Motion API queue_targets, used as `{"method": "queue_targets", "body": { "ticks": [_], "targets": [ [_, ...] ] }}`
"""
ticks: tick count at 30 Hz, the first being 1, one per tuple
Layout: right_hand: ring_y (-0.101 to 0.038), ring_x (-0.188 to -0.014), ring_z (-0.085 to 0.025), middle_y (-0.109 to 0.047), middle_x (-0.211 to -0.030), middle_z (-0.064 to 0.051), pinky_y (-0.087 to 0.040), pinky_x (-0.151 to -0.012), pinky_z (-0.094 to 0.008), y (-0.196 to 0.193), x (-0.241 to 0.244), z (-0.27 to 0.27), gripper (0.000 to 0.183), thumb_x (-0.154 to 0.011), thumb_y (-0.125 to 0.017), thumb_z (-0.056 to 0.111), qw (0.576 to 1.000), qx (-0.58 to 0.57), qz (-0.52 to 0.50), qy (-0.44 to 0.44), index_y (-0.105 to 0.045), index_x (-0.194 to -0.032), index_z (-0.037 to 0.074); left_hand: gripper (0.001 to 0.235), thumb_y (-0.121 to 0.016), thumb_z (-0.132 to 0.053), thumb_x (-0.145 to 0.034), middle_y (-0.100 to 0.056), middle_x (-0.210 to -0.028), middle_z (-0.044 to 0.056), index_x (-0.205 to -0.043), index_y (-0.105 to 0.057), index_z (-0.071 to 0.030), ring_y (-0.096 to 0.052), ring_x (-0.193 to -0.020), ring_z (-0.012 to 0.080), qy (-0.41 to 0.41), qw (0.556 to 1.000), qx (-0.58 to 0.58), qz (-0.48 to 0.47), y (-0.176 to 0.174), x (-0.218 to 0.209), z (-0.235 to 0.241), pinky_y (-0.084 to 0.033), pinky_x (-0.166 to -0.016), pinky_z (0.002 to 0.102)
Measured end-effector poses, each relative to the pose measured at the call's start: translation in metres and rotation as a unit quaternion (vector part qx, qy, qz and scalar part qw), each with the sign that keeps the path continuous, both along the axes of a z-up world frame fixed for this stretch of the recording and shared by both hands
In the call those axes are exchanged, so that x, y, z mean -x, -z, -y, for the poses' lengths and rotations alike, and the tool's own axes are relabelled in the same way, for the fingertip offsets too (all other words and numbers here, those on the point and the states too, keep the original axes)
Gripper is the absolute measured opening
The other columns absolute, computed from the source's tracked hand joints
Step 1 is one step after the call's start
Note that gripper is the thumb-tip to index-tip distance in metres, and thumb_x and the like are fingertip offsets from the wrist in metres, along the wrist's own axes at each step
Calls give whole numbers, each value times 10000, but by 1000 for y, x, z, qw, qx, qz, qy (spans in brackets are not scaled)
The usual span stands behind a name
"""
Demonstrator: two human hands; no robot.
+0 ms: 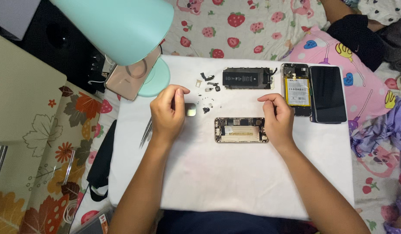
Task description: The person uses a screwdriver to remove screws from a smartphone chassis and then places a logic board into the frame. The person handles small screws and internal components while working on a white surface.
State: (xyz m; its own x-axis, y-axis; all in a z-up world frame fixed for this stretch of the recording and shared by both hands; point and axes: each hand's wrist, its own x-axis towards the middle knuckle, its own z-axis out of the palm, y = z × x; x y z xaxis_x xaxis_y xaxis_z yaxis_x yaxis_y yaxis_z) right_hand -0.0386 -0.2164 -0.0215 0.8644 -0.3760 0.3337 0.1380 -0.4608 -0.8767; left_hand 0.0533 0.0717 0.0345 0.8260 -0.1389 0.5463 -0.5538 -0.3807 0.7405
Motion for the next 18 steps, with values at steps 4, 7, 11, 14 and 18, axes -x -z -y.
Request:
{"method": "queue_targets", "body": {
  "ticks": [4,7,11,14,18],
  "targets": [
    [-421,-573,-130,-452,-567,-43,-395,-605,-280,-5,0,-2,209,-1049,-537,-25,1000,2,7,-3,-736,-1029,34,268,-518,-174,-1119,-701,-747,85,-977,-741,-133,-665,-673,315,-19,1000,-9,6,-3,-2,-8,-546,-669,394],
    [-411,-566,-143,-481,-560,-50,-387,-615,-294,-5,3,-2,220,-1053,-533,-31,1000,-6,-23,-6,-744,-1030,28,278,-504,-155,-1115,-678,-682,111,-970,-738,-117,-676,-655,355,-29,999,-11,-9,-7,1,-10,-555,-665,425],
    [-433,-600,-141,-475,-585,-53,-396,-637,-285,-2,-1,-1,211,-1055,-554,-35,1000,23,-14,-5,-748,-1047,47,272,-514,-168,-1110,-700,-697,81,-958,-737,-135,-695,-668,320,-21,1000,-8,4,-6,-3,-9,-564,-670,389],
    [-427,-611,-136,-474,-589,-45,-392,-647,-283,-3,2,-1,214,-1061,-553,-51,999,28,-23,-11,-747,-1052,41,260,-529,-158,-1106,-711,-724,111,-952,-734,-122,-700,-681,359,-10,1000,-17,6,0,-1,-9,-562,-662,412],
    [-486,-659,-198,-558,-701,-42,-425,-652,-306,-3,4,-4,155,-1017,-660,-10,989,141,18,-49,-783,-1013,84,233,-547,-161,-1095,-662,-646,123,-965,-736,-117,-670,-612,378,-12,1000,-23,-2,-10,2,-9,-540,-613,419]
  ]
}}
